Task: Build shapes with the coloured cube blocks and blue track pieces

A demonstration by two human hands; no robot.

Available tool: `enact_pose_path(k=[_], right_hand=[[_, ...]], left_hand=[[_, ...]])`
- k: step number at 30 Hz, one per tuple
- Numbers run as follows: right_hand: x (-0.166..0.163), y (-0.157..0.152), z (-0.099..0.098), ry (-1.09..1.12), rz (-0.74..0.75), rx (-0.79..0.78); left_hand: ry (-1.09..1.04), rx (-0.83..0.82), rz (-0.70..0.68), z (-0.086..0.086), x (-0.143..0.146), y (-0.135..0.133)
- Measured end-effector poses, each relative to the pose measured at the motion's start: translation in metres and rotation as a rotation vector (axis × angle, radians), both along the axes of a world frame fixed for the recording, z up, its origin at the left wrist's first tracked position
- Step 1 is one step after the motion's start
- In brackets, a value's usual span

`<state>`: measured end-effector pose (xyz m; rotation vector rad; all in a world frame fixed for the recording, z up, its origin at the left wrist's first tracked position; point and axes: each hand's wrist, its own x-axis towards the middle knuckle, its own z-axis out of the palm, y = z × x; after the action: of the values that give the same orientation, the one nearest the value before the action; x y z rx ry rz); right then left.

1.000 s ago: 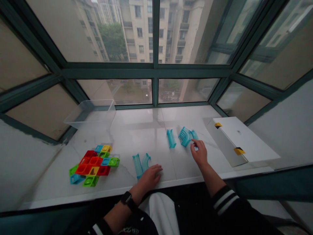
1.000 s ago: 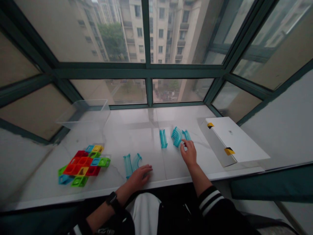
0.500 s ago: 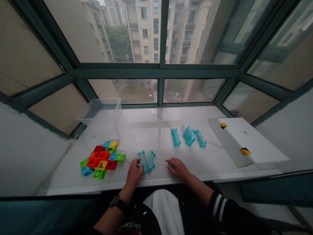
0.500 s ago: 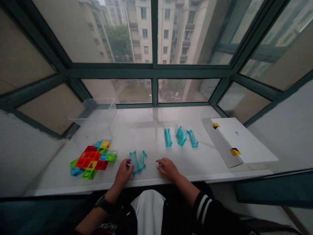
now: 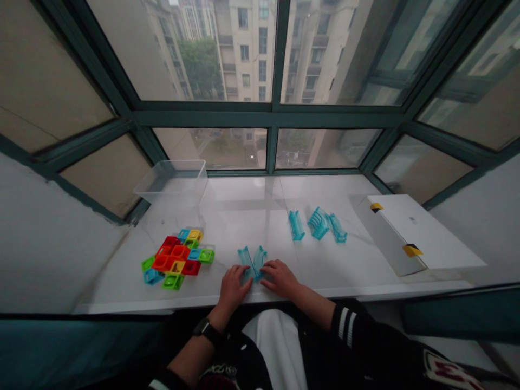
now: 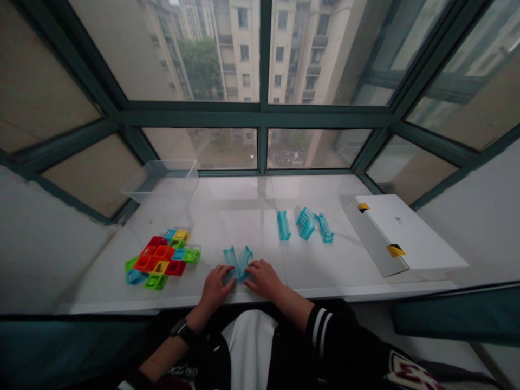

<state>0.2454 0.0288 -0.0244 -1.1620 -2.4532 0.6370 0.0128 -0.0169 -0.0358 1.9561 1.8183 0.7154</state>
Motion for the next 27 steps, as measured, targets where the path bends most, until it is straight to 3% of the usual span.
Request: enact_pose_path(k=[7, 18, 22, 25, 27], right_hand=[[0.020, 0.004, -0.004, 0.021, -0.212, 0.025], [0.102, 0.014, -0.019, 0.110, -0.108, 0.026], [0.116, 0.021, -0.020, 0.101, -0.266, 0.094], [0.113, 0.018, -0.011, 0.131, -0.409, 0.178], [0.105, 0.009, -0.005, 0.129, -0.423, 0.190]], left_hand=[[0.019, 0.001, -0.003, 0.000, 0.000, 0.001], [0.018, 0.073, 0.000, -0.004, 0.000, -0.001], [0.022, 0.099, -0.006, -0.007, 0.000, -0.001], [0.036, 0.118, -0.010, -0.009, -0.001, -0.001], [0.046, 0.132, -0.011, -0.011, -0.002, -0.001]])
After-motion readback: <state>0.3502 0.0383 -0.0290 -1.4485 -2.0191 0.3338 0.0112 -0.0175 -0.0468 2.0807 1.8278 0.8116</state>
